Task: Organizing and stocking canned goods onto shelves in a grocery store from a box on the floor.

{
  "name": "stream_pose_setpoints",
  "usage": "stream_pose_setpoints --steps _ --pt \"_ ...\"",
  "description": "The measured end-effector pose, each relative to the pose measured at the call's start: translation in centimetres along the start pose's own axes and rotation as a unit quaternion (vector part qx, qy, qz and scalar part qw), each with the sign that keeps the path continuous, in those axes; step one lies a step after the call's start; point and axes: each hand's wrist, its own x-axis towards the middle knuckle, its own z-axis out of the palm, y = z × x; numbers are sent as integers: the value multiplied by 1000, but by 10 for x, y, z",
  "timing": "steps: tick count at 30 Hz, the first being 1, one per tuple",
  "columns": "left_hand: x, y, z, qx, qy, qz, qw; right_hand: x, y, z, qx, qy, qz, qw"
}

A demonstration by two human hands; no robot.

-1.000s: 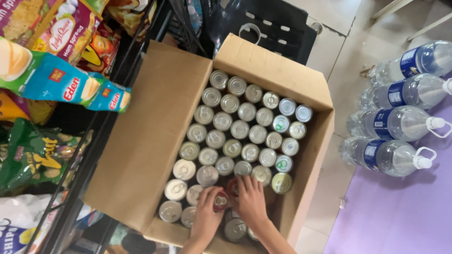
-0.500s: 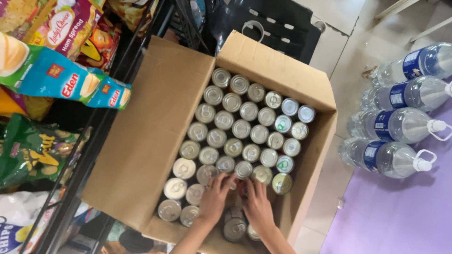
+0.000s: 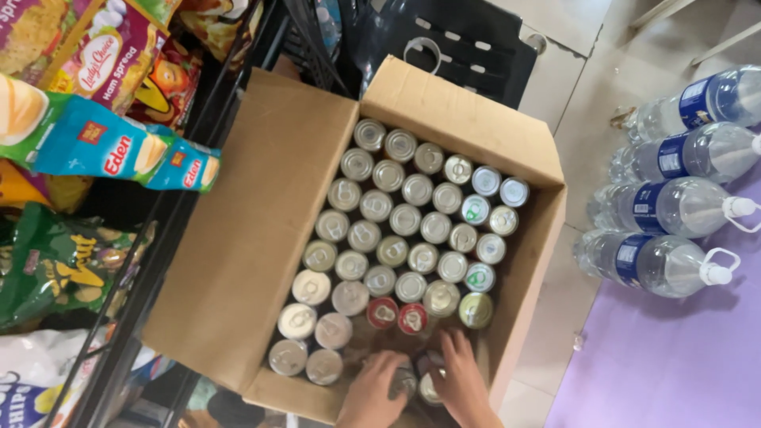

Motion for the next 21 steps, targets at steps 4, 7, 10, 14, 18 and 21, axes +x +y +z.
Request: stream_pose_setpoints --steps 4,7,10,14,18,21 --pt "-2 -8 22 22 -138 -1 990 -44 77 49 -131 -138 106 976" --pt "2 -2 19 69 -190 -26 979 -50 80 61 -55 -173 164 970" --pt "7 4 7 132 -212 -39 967 -52 83 69 -25 -131 190 973" --pt "12 -2 -13 229 -199 21 953 -58 97 94 41 -139 128 981" --pt "13 -2 -38 264 -197 12 944 -48 49 90 128 -85 130 980" --pt "11 -15 -30 282 -192 7 940 -39 17 76 120 -100 154 976"
